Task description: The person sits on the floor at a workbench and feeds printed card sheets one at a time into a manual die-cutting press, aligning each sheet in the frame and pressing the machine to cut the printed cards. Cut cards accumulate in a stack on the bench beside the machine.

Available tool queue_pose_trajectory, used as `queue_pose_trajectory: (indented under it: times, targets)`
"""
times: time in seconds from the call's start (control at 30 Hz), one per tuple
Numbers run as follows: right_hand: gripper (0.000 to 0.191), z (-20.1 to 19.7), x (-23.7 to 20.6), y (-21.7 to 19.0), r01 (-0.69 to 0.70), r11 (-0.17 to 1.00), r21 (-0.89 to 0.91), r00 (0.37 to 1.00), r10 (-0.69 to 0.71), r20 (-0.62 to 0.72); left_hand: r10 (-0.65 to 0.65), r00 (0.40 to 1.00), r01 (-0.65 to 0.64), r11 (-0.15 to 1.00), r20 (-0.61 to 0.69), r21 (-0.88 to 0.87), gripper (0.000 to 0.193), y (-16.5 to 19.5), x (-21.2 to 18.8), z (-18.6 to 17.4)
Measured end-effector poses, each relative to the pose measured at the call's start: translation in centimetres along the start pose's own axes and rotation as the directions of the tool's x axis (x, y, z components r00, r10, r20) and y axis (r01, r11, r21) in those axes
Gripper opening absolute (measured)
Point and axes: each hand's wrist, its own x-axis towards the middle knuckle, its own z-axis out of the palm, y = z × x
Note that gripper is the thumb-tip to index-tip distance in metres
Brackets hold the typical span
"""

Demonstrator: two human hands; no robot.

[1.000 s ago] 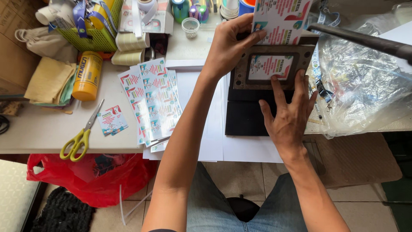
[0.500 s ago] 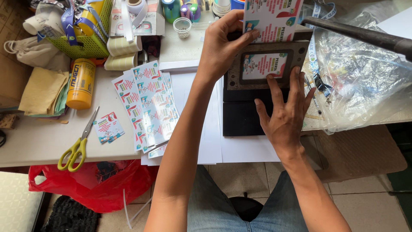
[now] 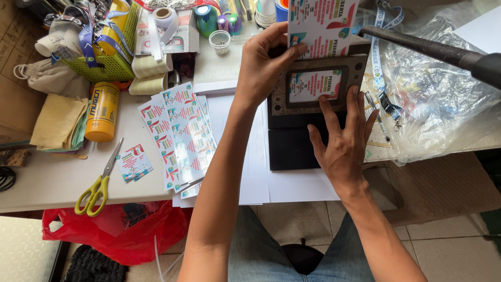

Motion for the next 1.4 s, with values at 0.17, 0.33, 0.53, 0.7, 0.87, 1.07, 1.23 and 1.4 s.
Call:
queue_pose_trajectory:
  times: [0.17,0.33,0.53,0.7,0.87,1.07,1.23,1.4]
  targets:
    - [0.054,0.31,-0.16,0.21,-0.007,1.0,0.006,1.0,0.007,-0.006,-0.012,1.0,0.012,1.0,-0.012,0.024,0.032,-0.4,-0.08,0.08]
    - [0.05,0.32,-0.09,0.4,-0.003,1.0,0.001,1.0,0.003,-0.005,0.012,1.0,-0.012,0.999,-0.016,0.031,0.033,-0.46,-0.04,0.06]
    - [0.049,0.24,-0.16,0.26,-0.014,0.999,0.031,1.0,0.014,-0.004,-0.002,1.0,0.002,1.0,-0.016,0.01,0.034,-0.33,-0.07,0.06]
    - [0.048,0.18,-0.07,0.14,-0.005,1.0,0.015,1.0,0.005,-0.014,-0.012,1.0,0.012,1.0,-0.003,0.01,0.032,-0.09,-0.13,-0.03]
    - [0.049,0.05,-0.06,0.08,-0.006,1.0,0.008,1.0,0.006,-0.007,-0.015,1.0,0.015,1.0,0.006,-0.001,0.033,0.04,-0.07,-0.04]
    - [0.05,0.3,-0.09,0.06,-0.005,1.0,0.025,1.0,0.005,-0.018,-0.049,0.999,0.049,0.999,0.009,-0.003,0.034,0.07,-0.02,-0.2]
    - [0.05,0.57,-0.13,0.39,-0.002,1.0,0.018,1.0,0.002,-0.024,-0.046,0.999,0.046,0.999,0.016,-0.026,0.037,-0.19,-0.07,-0.09]
    - [0.048,0.52,-0.24,0.55,-0.003,1.0,0.015,1.0,0.003,-0.005,-0.017,1.0,0.017,1.0,0.003,0.012,0.036,-0.48,-0.07,-0.13]
